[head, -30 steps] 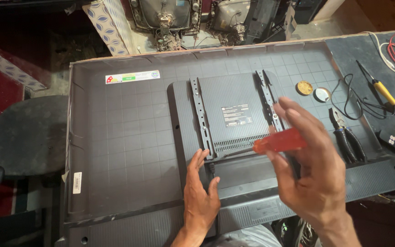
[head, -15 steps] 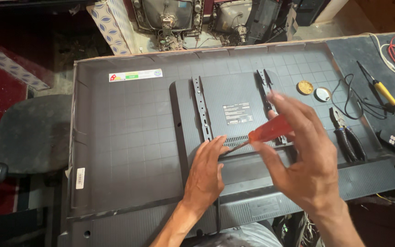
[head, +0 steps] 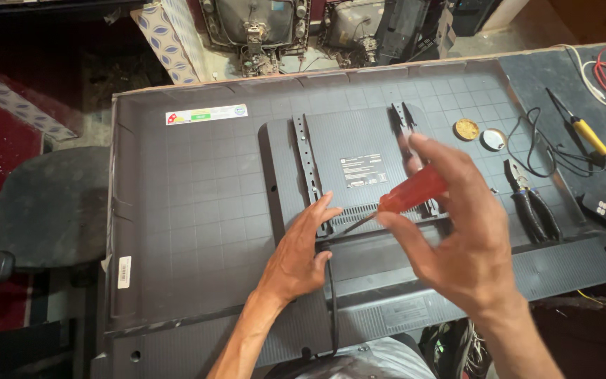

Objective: The person uses a screwdriver to attach a metal stand to the back of a flat-screen television. They repeatedly pick up screws, align the stand, and tighten the screws into place on the television's back panel.

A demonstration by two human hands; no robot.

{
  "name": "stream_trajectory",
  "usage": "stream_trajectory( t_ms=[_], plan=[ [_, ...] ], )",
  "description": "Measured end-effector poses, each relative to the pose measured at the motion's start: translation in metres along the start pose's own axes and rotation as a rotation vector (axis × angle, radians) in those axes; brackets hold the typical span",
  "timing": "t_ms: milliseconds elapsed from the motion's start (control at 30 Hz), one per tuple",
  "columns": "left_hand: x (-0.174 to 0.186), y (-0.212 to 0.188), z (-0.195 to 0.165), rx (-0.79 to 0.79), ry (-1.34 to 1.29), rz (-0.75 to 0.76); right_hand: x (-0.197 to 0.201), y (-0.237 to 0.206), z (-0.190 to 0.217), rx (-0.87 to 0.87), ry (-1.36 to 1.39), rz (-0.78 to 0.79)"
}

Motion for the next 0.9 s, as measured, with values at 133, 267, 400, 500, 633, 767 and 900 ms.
stream_trajectory(
  t_ms=[133,267,400,500,633,767,900],
  plan=[
    [-0.001,0.000,0.000,-0.046,0.023,-0.024,0.002,0.003,0.001,0.036,-0.065,-0.045],
    [0.000,-0.003,-0.001,-0.080,0.037,-0.036,-0.001,0.002,0.002,0.031,-0.014,-0.007],
    [0.001,-0.004,0.002,-0.069,-0.013,-0.068,-0.001,0.001,-0.002,-0.012,-0.074,-0.022],
    [0.001,-0.004,0.007,-0.031,-0.076,-0.079,-0.003,0.001,-0.002,0.008,-0.165,-0.017],
    [0.001,-0.004,0.010,-0.023,-0.117,-0.084,-0.005,-0.001,-0.001,0.024,-0.105,-0.001],
    [0.000,-0.004,0.011,-0.016,-0.103,-0.076,-0.005,-0.001,-0.007,-0.039,-0.029,0.012],
    [0.000,-0.005,0.012,0.007,-0.085,-0.069,-0.004,0.000,-0.007,-0.038,-0.101,-0.012]
  ],
)
Point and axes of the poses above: each hand's wrist, its own y-axis towards the middle knuckle, its own x-axis out of the back of the hand, z = x × y, the point moved 7 cm from there along y, towards the middle knuckle, and after that the axes turned 1 degree about x, right-handed, at the moved point
